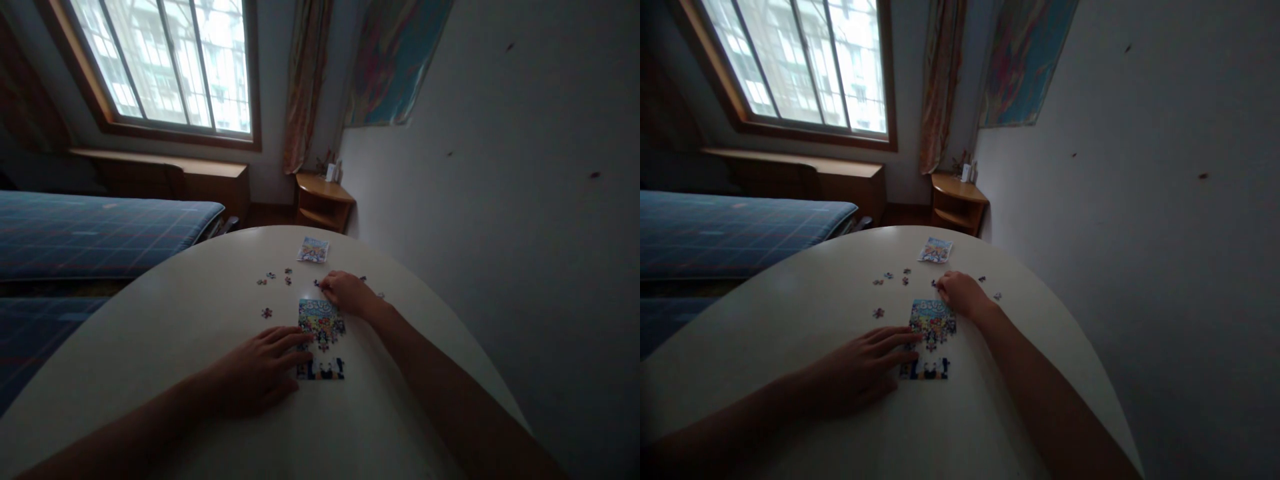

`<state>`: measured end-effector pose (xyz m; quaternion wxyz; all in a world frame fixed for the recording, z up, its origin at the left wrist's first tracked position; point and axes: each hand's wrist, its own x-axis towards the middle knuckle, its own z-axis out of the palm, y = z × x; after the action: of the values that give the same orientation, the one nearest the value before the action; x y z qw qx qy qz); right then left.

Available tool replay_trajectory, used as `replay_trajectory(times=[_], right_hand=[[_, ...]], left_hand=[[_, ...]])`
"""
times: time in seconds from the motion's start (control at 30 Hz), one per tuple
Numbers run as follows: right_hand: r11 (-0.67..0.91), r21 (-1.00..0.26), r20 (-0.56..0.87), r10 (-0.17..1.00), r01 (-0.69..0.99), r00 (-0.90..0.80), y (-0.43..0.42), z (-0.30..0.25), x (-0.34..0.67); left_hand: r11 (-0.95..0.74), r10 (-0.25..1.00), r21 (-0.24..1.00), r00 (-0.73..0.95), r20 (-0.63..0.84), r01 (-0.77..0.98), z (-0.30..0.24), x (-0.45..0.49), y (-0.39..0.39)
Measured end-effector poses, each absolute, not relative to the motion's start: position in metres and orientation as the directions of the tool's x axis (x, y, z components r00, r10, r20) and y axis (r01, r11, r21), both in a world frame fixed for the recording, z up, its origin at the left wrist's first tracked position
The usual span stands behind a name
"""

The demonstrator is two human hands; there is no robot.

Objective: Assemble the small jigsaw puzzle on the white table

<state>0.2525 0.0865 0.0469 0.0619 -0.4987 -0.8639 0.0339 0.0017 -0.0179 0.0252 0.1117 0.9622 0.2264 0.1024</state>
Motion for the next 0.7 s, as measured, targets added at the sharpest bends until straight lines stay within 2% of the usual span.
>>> replay_trajectory(times=[0.3, 0.53, 0.7], right_hand=[[0.397, -0.204, -0.035, 0.911, 0.895, -0.412, 0.11, 0.05, 0.261], [0.381, -0.268, -0.175, 0.884, 0.885, -0.433, 0.126, 0.053, 0.261], [0.359, -0.291, -0.158, 0.896, 0.887, -0.415, 0.126, 0.053, 0.262]], left_hand=[[-0.87, 0.462, 0.262, 0.876, 0.138, 0.417, 0.025, 0.002, -0.018], [-0.874, 0.454, 0.275, 0.876, 0.164, 0.401, 0.024, 0.002, -0.017], [-0.873, 0.454, 0.285, 0.873, 0.18, 0.396, 0.025, 0.001, -0.018]])
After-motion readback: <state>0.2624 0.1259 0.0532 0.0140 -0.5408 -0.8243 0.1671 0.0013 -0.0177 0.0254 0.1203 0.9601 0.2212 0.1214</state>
